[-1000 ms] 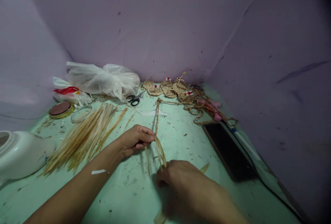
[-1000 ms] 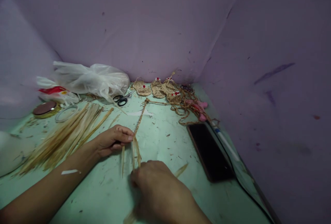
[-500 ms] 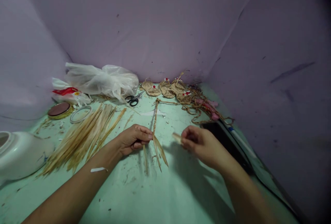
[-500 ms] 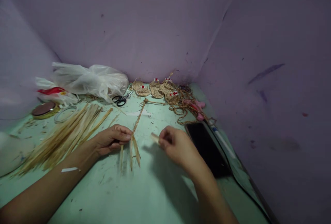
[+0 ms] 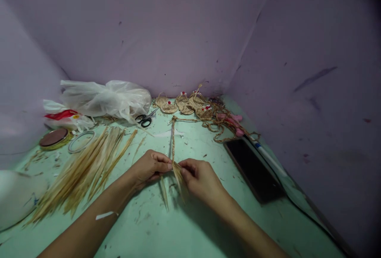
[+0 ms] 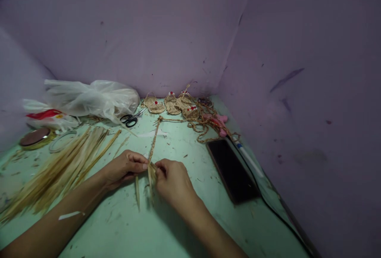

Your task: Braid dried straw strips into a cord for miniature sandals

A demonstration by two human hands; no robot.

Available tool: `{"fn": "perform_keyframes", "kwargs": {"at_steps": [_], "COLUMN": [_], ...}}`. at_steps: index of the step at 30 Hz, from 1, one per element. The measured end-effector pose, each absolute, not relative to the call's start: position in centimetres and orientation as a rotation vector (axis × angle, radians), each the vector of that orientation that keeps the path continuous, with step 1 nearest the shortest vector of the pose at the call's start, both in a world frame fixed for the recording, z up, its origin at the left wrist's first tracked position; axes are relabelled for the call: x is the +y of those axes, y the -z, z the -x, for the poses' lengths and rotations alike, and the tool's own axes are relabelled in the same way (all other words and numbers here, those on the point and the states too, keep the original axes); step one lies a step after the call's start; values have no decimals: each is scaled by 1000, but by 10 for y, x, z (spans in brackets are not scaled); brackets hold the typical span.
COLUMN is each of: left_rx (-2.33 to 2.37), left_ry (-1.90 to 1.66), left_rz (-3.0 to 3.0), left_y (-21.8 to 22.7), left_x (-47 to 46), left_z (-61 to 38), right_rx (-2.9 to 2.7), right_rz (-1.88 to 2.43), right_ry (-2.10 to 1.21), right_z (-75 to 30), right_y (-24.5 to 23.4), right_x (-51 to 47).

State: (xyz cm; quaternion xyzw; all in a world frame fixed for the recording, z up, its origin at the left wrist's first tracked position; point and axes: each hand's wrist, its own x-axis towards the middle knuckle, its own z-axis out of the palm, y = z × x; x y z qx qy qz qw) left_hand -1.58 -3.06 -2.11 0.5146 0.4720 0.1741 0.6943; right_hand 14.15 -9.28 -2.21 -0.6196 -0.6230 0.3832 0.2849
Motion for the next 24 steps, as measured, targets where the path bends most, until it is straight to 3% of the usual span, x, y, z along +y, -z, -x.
{"fn": "perform_keyframes", "kwargs": {"at_steps": [14,24], "left_rx": [1124,1276], "left_ry": [-374,-431], "left_rz": [-1168,-1246], "left_y": [13,21], "left_x": [-35,-42], "left_z": [8,-3], "right_rx": [-1459,-1766], "right_rz": [1512,1900], "right_ry": [-1219,-278], "right_z": [-139,-136], "right_y": [40,9], "right_x": [-85,-102]}}
